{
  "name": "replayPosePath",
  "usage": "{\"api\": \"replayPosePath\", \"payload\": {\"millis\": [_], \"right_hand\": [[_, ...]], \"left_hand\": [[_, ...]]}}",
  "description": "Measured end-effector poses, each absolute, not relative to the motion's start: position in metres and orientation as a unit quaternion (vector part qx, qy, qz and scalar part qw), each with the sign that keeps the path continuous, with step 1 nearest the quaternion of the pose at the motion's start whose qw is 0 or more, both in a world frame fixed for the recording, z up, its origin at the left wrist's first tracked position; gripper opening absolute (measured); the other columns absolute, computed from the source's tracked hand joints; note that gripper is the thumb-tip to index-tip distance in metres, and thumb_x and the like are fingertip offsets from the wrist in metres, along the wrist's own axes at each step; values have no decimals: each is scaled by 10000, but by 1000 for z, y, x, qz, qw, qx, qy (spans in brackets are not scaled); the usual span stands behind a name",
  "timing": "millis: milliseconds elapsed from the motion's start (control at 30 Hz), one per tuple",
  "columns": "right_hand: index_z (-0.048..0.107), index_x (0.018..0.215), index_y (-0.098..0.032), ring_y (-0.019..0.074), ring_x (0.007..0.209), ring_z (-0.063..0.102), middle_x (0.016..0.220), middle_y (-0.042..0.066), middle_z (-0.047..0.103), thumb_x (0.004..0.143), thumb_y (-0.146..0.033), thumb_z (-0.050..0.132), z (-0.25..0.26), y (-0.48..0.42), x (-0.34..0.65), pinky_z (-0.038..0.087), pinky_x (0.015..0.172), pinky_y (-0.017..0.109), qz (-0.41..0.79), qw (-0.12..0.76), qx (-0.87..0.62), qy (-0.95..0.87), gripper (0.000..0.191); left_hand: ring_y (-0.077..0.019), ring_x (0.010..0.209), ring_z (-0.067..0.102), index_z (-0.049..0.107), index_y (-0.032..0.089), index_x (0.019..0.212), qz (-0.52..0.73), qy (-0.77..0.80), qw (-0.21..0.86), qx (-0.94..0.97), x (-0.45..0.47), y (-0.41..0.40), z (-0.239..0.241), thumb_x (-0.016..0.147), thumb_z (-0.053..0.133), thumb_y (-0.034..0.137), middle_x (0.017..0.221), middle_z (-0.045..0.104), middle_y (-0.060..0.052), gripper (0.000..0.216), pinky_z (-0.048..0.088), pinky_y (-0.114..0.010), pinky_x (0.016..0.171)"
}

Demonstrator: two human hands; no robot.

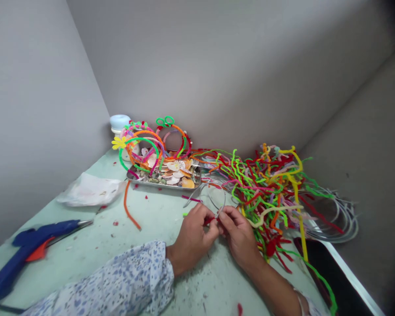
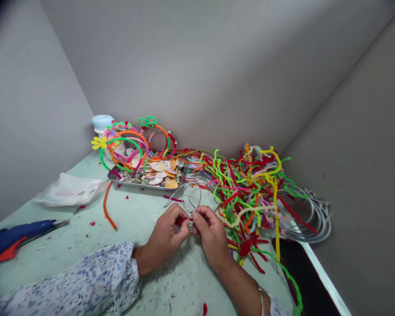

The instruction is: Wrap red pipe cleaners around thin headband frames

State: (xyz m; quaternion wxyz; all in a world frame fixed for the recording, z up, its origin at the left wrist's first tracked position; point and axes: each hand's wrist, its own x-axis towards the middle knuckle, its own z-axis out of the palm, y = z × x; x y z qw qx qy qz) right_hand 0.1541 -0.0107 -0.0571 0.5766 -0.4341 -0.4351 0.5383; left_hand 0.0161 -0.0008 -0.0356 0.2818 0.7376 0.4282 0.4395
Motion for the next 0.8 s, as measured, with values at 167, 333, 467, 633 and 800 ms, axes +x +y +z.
{"api": "replayPosePath", "payload": {"millis": [167,333,467,633,800], "right_hand": [[612,928,-218,113,556,450,660,-37,540,829,-403,648,-55,-13,153,366,534,230,537,574,-446,-429,213],[629,854,-203,127,566,459,689,-13,551,793,-400,669,-46,-15,149,367,517,240,484,550,-479,-483,210],[619,807,-211,126,540,448,656,-20,535,791,-394,658,-42,-15,146,357,495,244,464,549,-489,-493,188],[605,819,-221,132,528,455,629,-27,541,797,-406,648,-44,-14,147,362,491,248,470,552,-495,-479,191],[594,833,-217,127,518,450,608,-34,526,808,-412,639,-47,-15,147,356,481,241,461,555,-502,-477,202]], "left_hand": [[-128,672,465,468,182,718,445,444,284,724,16,1,-32,785,497,111,713,491,15,102,360,-251,617],[-128,674,467,479,183,727,446,455,293,713,15,1,-32,787,504,125,723,506,14,87,366,-251,616],[-129,685,479,494,182,747,446,452,297,713,15,0,-32,804,511,143,737,516,10,70,377,-253,629],[-150,768,510,509,183,861,466,433,302,710,15,-3,-32,812,510,145,823,540,-18,62,418,-274,701],[-150,778,526,500,179,898,481,440,327,684,15,-5,-31,797,514,134,843,547,-24,112,436,-270,715]]}}
